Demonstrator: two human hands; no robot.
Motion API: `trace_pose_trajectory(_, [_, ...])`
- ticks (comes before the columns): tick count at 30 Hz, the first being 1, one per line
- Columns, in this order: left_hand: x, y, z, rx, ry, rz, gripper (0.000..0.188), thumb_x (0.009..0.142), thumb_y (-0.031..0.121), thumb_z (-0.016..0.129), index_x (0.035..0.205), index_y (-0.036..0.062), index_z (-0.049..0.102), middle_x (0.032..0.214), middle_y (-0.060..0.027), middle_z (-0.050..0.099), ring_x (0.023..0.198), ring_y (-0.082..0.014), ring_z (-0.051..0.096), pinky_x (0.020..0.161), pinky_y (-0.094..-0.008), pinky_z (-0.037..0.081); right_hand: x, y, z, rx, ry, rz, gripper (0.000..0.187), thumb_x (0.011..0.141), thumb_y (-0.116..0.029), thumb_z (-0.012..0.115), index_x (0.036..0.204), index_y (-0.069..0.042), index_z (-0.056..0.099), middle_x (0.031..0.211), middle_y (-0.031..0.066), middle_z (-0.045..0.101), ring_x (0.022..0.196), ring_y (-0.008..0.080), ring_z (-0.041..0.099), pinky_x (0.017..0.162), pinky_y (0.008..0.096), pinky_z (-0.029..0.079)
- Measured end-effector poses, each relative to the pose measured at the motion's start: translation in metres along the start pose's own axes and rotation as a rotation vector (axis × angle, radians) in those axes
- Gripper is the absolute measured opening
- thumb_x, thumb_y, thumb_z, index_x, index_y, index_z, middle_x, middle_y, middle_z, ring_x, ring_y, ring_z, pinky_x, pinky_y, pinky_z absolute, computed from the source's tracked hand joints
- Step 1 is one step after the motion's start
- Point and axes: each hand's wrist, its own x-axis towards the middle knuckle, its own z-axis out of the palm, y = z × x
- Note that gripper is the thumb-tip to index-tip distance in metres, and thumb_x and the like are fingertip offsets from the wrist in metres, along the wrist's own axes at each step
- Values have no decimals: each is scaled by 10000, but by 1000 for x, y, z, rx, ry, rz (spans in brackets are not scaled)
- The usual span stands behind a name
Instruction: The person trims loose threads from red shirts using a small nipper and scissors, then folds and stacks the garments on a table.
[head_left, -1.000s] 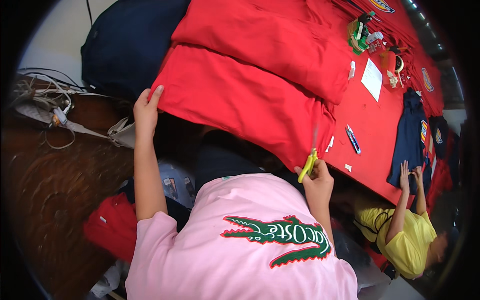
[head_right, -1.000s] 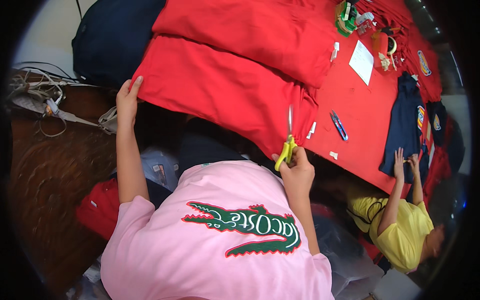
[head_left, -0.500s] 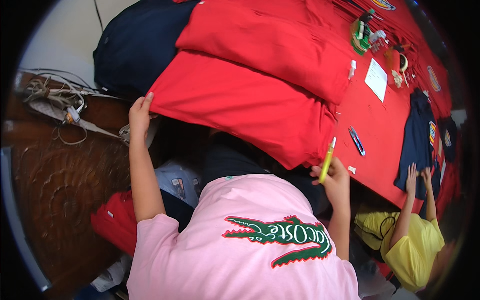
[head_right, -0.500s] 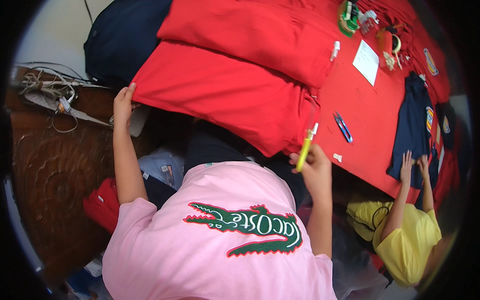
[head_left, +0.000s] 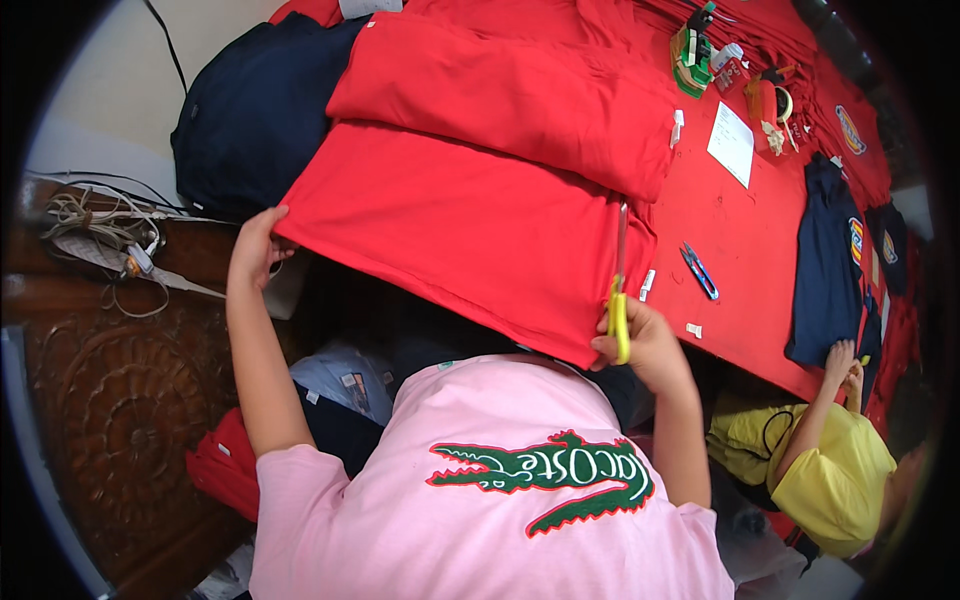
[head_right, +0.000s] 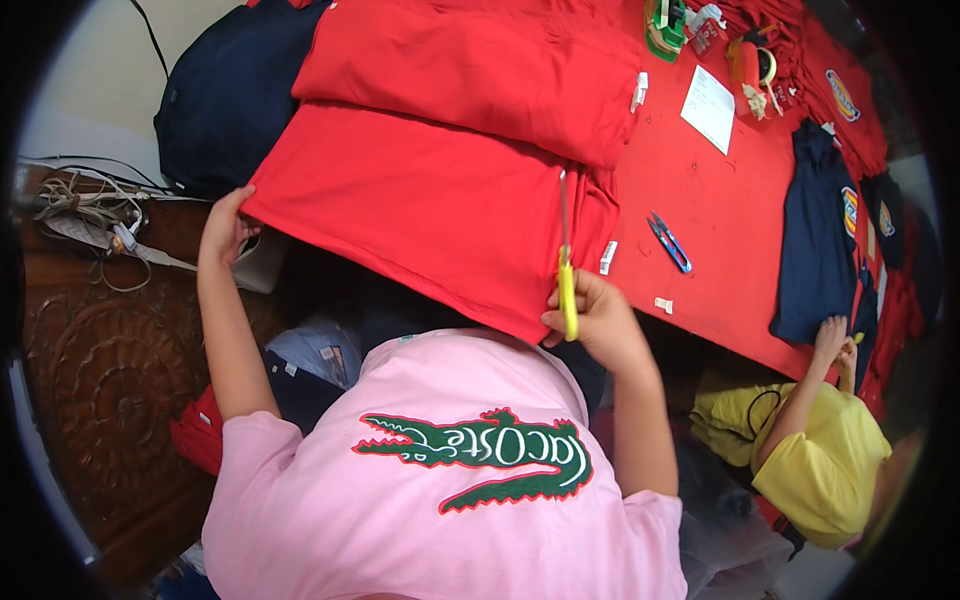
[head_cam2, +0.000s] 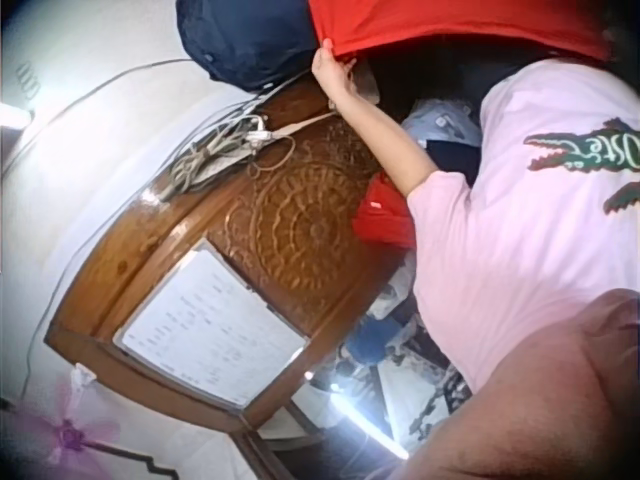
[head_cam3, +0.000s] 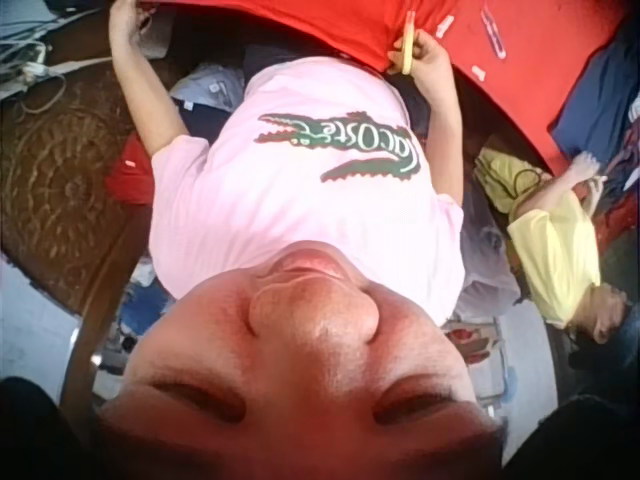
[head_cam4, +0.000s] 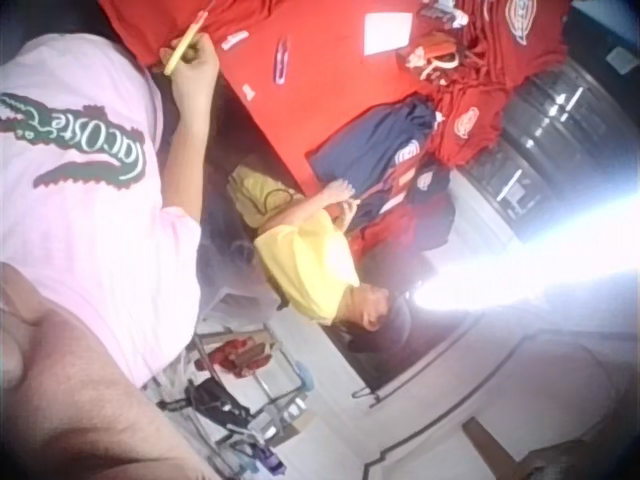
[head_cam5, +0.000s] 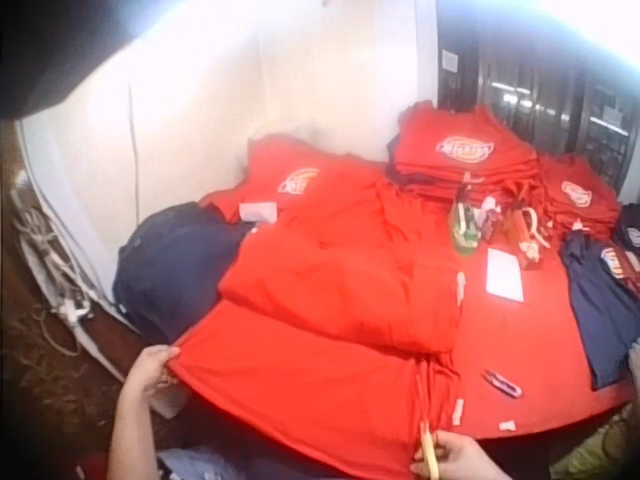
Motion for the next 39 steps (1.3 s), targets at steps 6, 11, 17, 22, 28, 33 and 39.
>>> trace_pose_trajectory(6, [48, 157, 47, -558, -591, 643, 315, 1099, 245, 553, 1314, 44, 664, 1381, -136, 682, 1322, -271, 620, 1175, -476, 442, 30, -131, -26, 247, 93, -865, 295, 912, -143, 761, 1144, -36, 612, 997, 59, 647, 873, 128, 638, 708, 285, 547])
trace_pose_trajectory(11, [-26, 158, 172, -361, -448, 944, 401, 1038, 92, 645, 1427, 32, 565, 1462, -111, 601, 1361, -276, 578, 1146, -439, 474, 21, -153, -35, 365, 401, -1045, 179, 1021, -159, 691, 1133, -45, 608, 1157, 206, 732, 834, 233, 737, 777, 343, 610])
trace_pose_trajectory(17, [-98, -3, 217, 634, -614, 1145, 341, 779, 122, 855, 1099, 91, 740, 1268, -78, 702, 1192, -318, 656, 1032, -423, 525, -18, -26, -44, -2, 509, -508, 321, 1040, -308, 689, 1129, -3, 646, 858, 137, 734, 667, 149, 673, 590, 276, 537])
trace_pose_trajectory(22, [-96, -30, 231, 712, -466, 1256, 159, 813, 83, 813, 949, 61, 734, 1097, -57, 715, 1024, -266, 697, 863, -389, 555, -34, 17, -44, -63, 534, -350, 316, 1035, -308, 703, 1070, 5, 681, 778, 112, 726, 532, 96, 573, 535, 215, 461])
trace_pose_trajectory(28, [-80, 31, 221, 672, -217, 1261, 82, 883, 104, 773, 921, 48, 727, 898, -87, 665, 813, -242, 684, 737, -351, 528, -25, -16, -32, -150, 474, -445, 206, 1024, -191, 725, 1094, 1, 697, 806, 55, 725, 657, 58, 627, 563, 205, 439])
trace_pose_trajectory(33, [-43, 25, 210, -186, -203, 521, 107, 1027, 141, 690, 1092, 59, 665, 965, -79, 736, 795, -121, 692, 743, -283, 541, -17, -22, -15, -247, 395, -358, 186, 1013, -166, 727, 1075, 9, 717, 807, 19, 724, 718, 37, 646, 581, 197, 423])
trace_pose_trajectory(39, [-82, -48, 269, -365, -518, 292, 224, 1008, -14, 596, 1217, 22, 670, 1529, -167, 518, 1291, -190, 597, 1072, -319, 508, -11, 6, -2, -267, 385, -359, 175, 949, -130, 802, 1034, 8, 735, 741, -8, 696, 667, 25, 605, 562, 226, 428])
